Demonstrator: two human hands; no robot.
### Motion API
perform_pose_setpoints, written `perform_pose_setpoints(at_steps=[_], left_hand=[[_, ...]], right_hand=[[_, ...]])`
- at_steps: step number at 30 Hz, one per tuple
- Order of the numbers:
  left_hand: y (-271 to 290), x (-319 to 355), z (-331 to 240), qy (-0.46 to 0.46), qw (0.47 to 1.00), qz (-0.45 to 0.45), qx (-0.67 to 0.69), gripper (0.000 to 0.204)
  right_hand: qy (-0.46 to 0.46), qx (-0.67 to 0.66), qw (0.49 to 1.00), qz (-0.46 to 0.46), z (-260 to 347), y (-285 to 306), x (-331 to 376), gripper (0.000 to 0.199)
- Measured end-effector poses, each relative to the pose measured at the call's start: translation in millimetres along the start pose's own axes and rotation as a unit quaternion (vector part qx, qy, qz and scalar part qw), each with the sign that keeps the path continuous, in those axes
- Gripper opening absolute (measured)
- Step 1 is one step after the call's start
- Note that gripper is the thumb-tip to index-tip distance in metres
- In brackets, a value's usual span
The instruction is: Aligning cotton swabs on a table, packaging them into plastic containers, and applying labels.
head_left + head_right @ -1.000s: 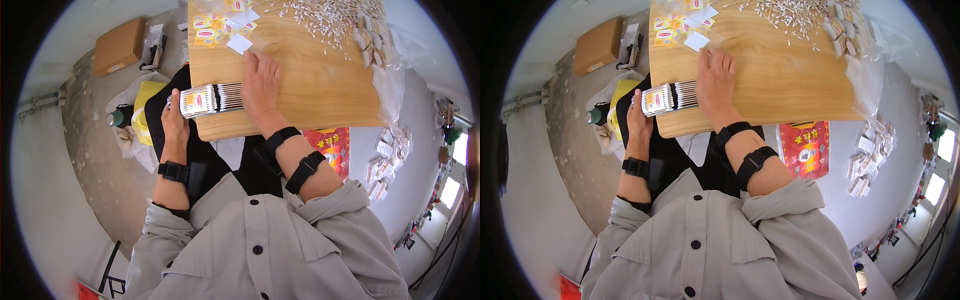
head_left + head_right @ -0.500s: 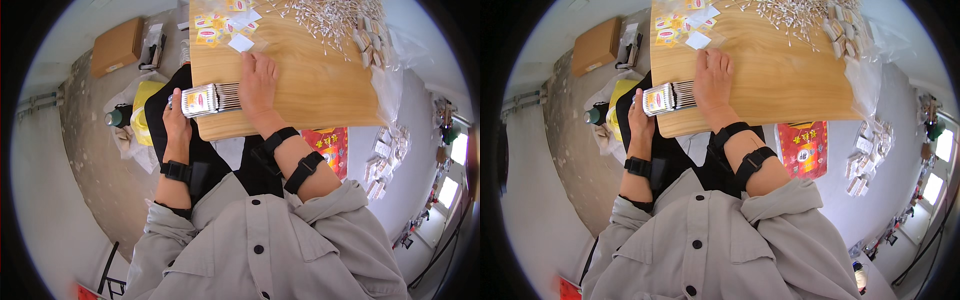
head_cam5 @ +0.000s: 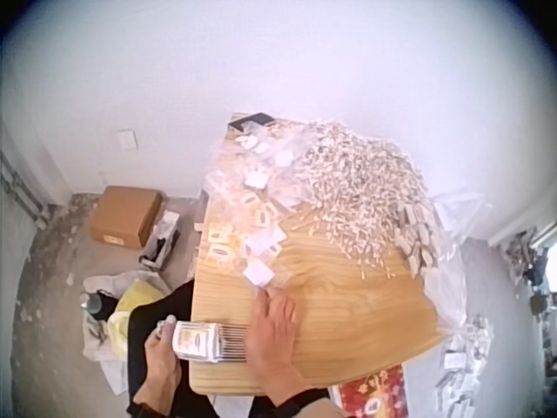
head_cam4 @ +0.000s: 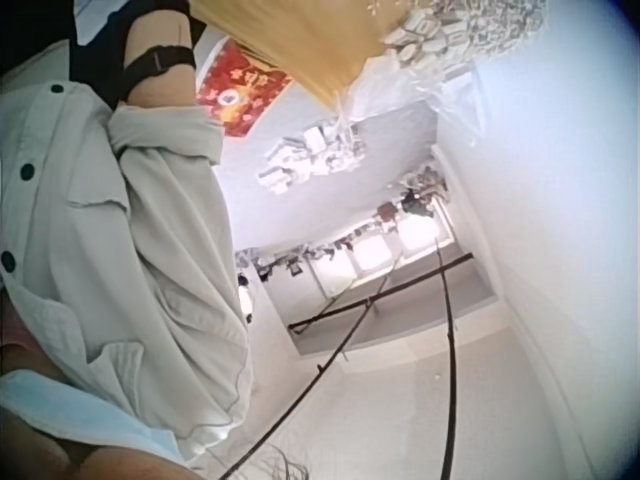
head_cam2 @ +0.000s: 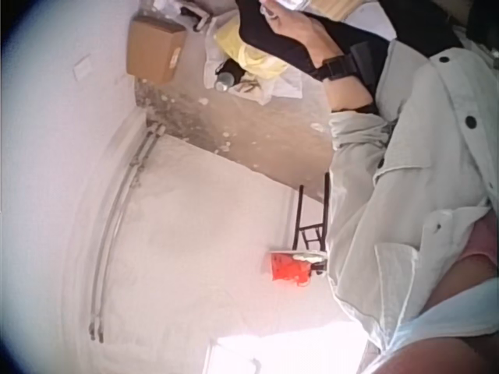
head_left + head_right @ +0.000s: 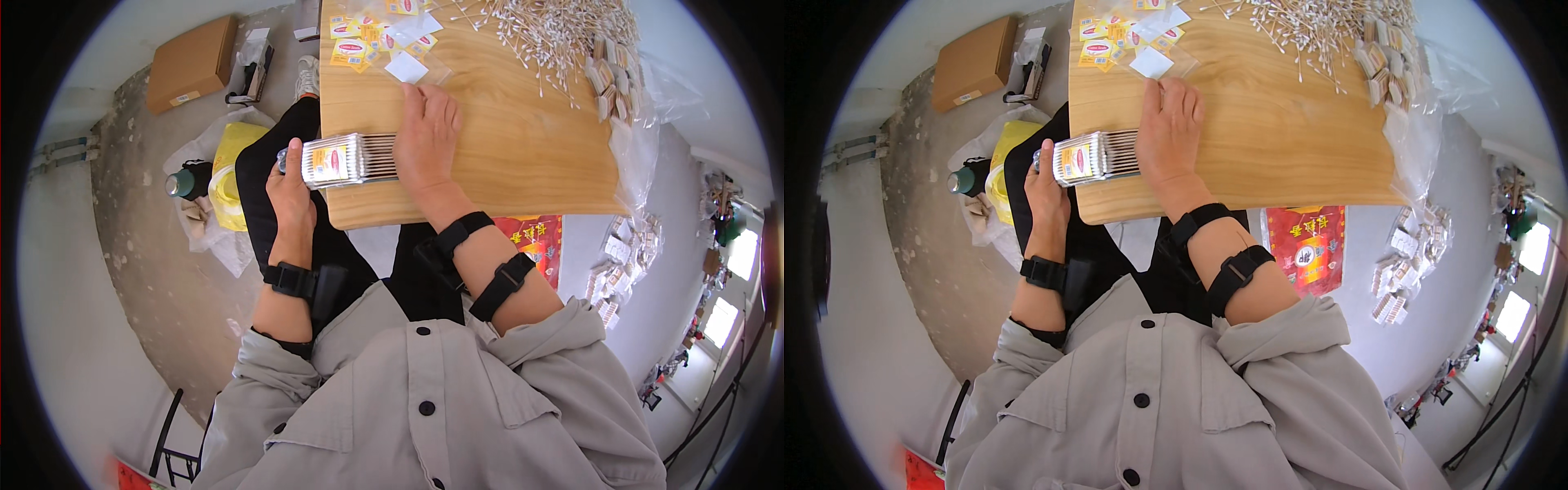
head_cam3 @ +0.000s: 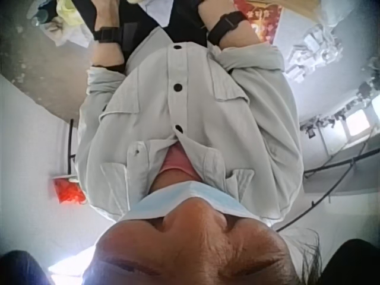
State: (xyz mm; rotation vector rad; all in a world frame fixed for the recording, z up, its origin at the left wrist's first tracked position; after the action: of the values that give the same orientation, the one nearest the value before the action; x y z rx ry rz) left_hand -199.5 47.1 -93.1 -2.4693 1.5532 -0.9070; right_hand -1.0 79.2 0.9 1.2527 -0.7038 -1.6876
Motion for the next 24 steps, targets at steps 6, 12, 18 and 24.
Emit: perform_pose_setpoints(at_steps=[6,12,18,24], left_hand=[[1.4,-0.7,-8.2,-0.035,0.999,-0.011,-0.014,0.027],[-7.3,7.0,-22.6,-0.081,0.995,-0.032,-0.056,0.029],[-1.3,6.8,-23.7,-0.082,0.993,-0.031,-0.083,0.029],[3.2,4.4,-30.1,0.007,0.998,0.005,-0.068,0.033]], right_hand=[[0.007,-0.016,1.0,0.0,15.6,-5.3,-1.2,0.033],[0.023,-0.018,1.0,0.007,27.5,-11.9,-3.9,0.038],[-0.038,-0.074,0.996,0.04,22.7,-14.3,2.4,0.036],[-0.327,-0.567,0.756,-0.009,-2.9,-1.4,32.6,0.041]])
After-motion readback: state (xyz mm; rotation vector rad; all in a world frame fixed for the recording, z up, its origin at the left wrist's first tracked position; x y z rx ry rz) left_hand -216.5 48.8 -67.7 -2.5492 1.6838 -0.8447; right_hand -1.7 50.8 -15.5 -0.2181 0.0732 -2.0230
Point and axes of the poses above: each hand's wrist, its own x-axis away from the middle knuckle, its own y-axis out of the back of the hand, z = x × y, the point moved 6 cm from there along -x, towards the middle knuckle, and after that the axes turned 4 degrees about -y, right-handed, at the moved point
